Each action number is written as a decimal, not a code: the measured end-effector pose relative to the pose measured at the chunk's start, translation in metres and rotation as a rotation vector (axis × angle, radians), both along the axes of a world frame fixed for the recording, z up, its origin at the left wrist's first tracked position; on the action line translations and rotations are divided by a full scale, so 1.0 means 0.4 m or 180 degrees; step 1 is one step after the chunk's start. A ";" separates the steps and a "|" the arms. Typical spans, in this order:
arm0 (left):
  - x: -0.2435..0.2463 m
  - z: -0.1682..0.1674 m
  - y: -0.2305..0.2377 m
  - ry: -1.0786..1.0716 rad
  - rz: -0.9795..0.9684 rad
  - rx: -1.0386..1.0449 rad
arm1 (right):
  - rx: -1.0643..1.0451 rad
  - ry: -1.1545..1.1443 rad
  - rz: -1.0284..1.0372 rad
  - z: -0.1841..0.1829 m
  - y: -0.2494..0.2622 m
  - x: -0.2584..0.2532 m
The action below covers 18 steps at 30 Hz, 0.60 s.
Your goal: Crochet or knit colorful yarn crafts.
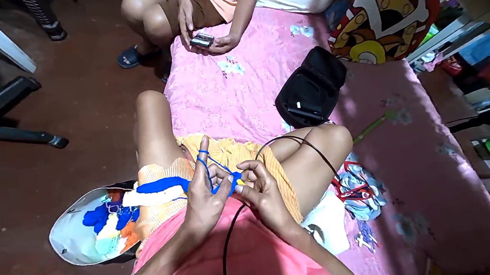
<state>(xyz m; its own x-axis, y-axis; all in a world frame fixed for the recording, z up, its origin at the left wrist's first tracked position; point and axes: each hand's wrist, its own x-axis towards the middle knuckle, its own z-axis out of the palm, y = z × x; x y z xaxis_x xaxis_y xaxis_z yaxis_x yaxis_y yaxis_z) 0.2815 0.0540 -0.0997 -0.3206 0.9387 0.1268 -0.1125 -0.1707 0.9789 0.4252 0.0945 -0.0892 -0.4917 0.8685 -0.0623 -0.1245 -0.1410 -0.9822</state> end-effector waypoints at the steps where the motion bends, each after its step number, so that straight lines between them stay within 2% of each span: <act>1: -0.007 0.011 0.002 -0.0170 -0.0103 -0.0122 | 0.0102 -0.0020 -0.0005 -0.003 -0.001 0.003; 3: -0.026 0.029 0.007 -0.0351 -0.0300 -0.0359 | 0.0735 -0.0268 -0.0070 -0.015 0.000 0.009; 7: -0.055 0.032 0.020 -0.0393 -0.0648 -0.0637 | 0.2736 -0.1219 -0.0391 -0.056 0.029 0.031; 9: -0.062 0.032 0.022 -0.0411 -0.0703 -0.0704 | 0.3437 -0.1532 -0.0525 -0.056 0.034 0.037; 12: -0.066 0.034 0.018 -0.0516 -0.0670 -0.0823 | 0.3898 -0.1909 -0.0671 -0.039 0.023 0.041; 16: -0.069 0.033 0.014 -0.0507 -0.0644 -0.0867 | 0.4073 -0.2237 -0.0757 -0.026 0.006 0.045; 18: -0.069 0.031 0.011 -0.0296 -0.0527 -0.0907 | 0.4118 -0.2393 -0.0798 -0.022 -0.001 0.046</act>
